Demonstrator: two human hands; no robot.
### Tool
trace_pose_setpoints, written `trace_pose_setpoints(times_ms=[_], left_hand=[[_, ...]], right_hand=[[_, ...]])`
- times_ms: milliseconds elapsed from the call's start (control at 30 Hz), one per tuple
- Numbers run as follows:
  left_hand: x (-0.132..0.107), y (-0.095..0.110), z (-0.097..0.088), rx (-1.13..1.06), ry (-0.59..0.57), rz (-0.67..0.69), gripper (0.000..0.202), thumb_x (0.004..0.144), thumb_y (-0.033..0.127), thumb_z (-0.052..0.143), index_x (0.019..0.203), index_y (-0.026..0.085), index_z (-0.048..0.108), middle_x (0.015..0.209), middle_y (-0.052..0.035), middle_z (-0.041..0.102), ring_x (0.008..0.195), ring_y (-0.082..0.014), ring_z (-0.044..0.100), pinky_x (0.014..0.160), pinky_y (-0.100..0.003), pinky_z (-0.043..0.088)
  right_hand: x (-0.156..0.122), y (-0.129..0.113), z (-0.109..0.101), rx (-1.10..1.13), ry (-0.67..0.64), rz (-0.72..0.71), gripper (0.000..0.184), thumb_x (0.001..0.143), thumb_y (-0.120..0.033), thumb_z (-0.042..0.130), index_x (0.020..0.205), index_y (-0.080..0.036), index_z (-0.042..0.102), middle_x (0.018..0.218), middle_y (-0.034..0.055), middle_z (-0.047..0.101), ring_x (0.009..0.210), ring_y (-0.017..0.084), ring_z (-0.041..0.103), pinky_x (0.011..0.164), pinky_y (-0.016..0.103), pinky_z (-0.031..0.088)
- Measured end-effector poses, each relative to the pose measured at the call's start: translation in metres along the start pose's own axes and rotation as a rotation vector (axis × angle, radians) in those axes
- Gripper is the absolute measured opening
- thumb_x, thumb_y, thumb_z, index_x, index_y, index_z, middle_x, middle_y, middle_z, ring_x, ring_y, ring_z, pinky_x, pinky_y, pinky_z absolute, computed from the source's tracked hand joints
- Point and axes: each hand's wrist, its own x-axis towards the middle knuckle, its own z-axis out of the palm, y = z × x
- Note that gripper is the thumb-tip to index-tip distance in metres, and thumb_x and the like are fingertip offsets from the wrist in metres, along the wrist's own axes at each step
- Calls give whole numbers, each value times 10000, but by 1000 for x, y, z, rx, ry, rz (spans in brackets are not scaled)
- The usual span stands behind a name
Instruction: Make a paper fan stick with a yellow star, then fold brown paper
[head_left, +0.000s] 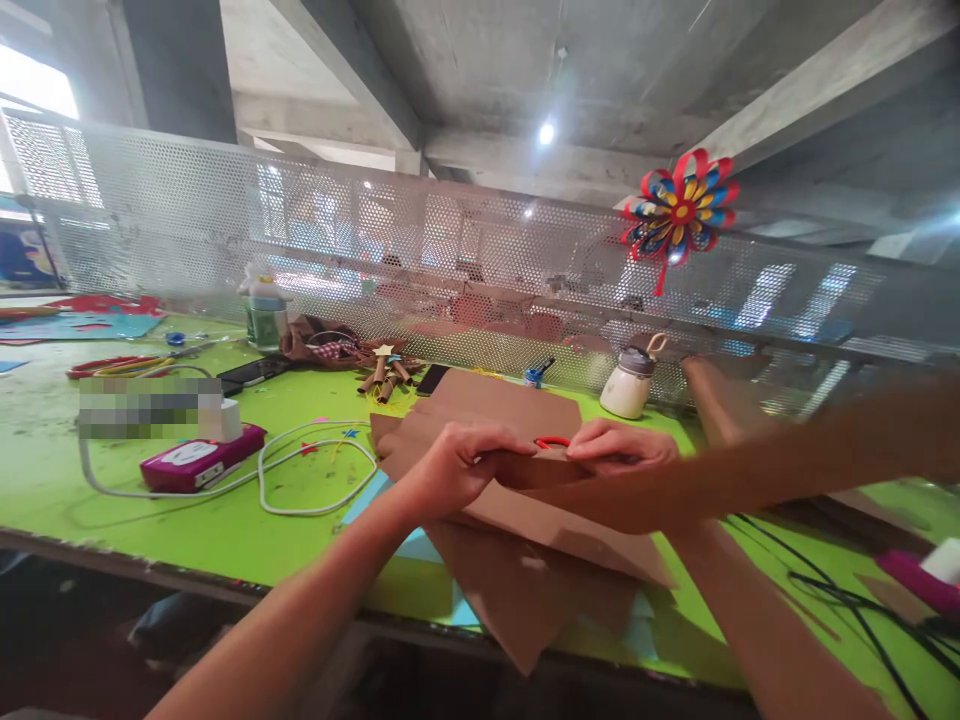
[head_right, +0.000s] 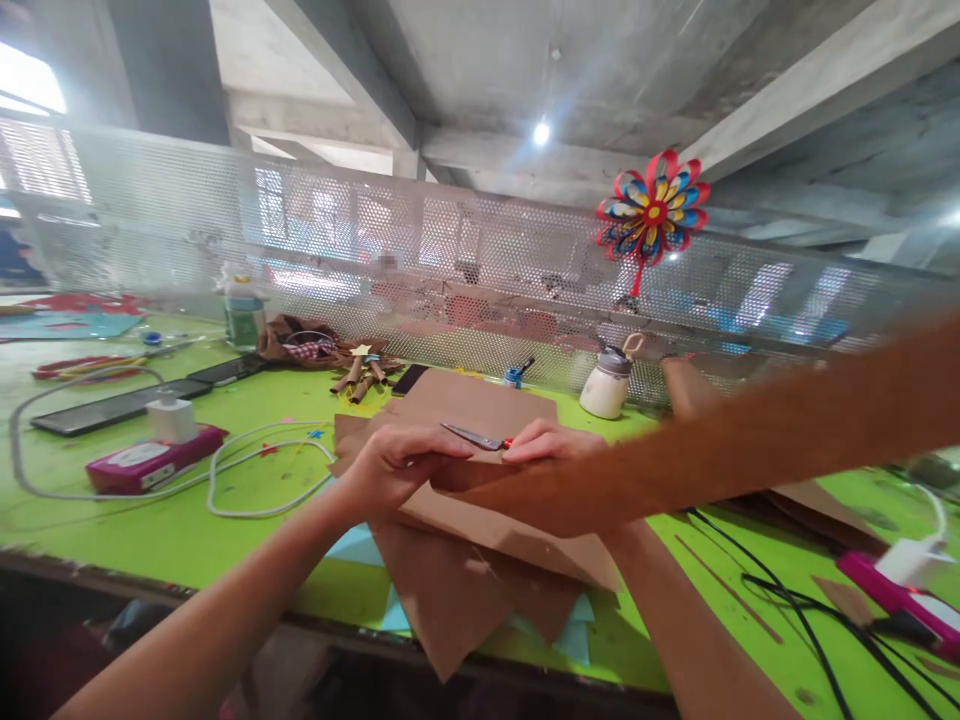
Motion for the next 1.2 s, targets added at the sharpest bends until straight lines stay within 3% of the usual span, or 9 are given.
trace_pose_setpoints(times_ms=[100,200,367,467,600,767,967,1067,1200], left_hand=[[2,2,-1,-32,-74,-106,231,784,165,524,968,125,658,922,-75,678,838,-159,610,741,-262,471],[6,0,1,-47,-123,-239,268,840,296,480,902,102,655,812,-49,645,745,-136,562,659,-236,435],[10,-7,7,-32,-278,-256,385,871,401,434,714,104,622,596,19,480,567,-79,393,514,-197,304],[9,-7,10,-60,-359,-244,366,875,389,436,766,106,642,620,17,491,582,-79,387,519,-191,303],[8,-7,13,-70,-348,-267,317,860,358,474,944,119,666,736,-4,584,649,-95,447,573,-189,350],[8,-12,16,0,-311,-299,304,851,349,482,919,127,679,688,4,587,609,-91,450,552,-189,335],[7,-17,19,21,-289,-316,260,847,308,479,859,130,667,673,12,588,593,-83,452,559,-188,336],[6,-18,20,49,-269,-314,250,846,301,471,839,133,656,674,15,590,589,-81,451,552,-188,331],[6,-19,24,99,-239,-294,226,838,286,477,795,136,640,672,21,588,589,-79,450,544,-185,323]], right_hand=[[1,2,7,13,-39,-177,122,785,-301,631,863,-278,722,893,38,667,874,189,613,811,331,475],[3,1,16,-28,-52,-291,152,807,-212,604,891,-263,720,864,44,678,850,176,622,782,310,493],[0,-5,24,-82,-44,-309,197,815,-143,573,901,-248,717,868,43,671,820,167,624,751,307,501],[-3,-6,24,-81,-52,-289,199,808,-123,575,887,-240,716,869,42,664,824,163,622,764,307,495],[-4,-4,28,-61,-16,-236,173,805,-133,576,858,-227,711,851,41,668,839,168,616,792,316,484],[-5,1,30,15,19,21,195,762,-196,610,943,-203,683,891,53,662,860,186,604,762,305,483],[-3,-6,21,154,-191,184,440,725,-240,639,1155,-207,554,1012,61,611,904,181,585,736,273,470],[-1,-9,25,44,-194,204,397,671,-294,705,1039,-197,594,1012,56,615,887,185,579,692,258,464],[0,-3,35,-57,-25,322,283,698,-416,673,806,-160,617,657,5,604,608,128,544,525,223,402]])
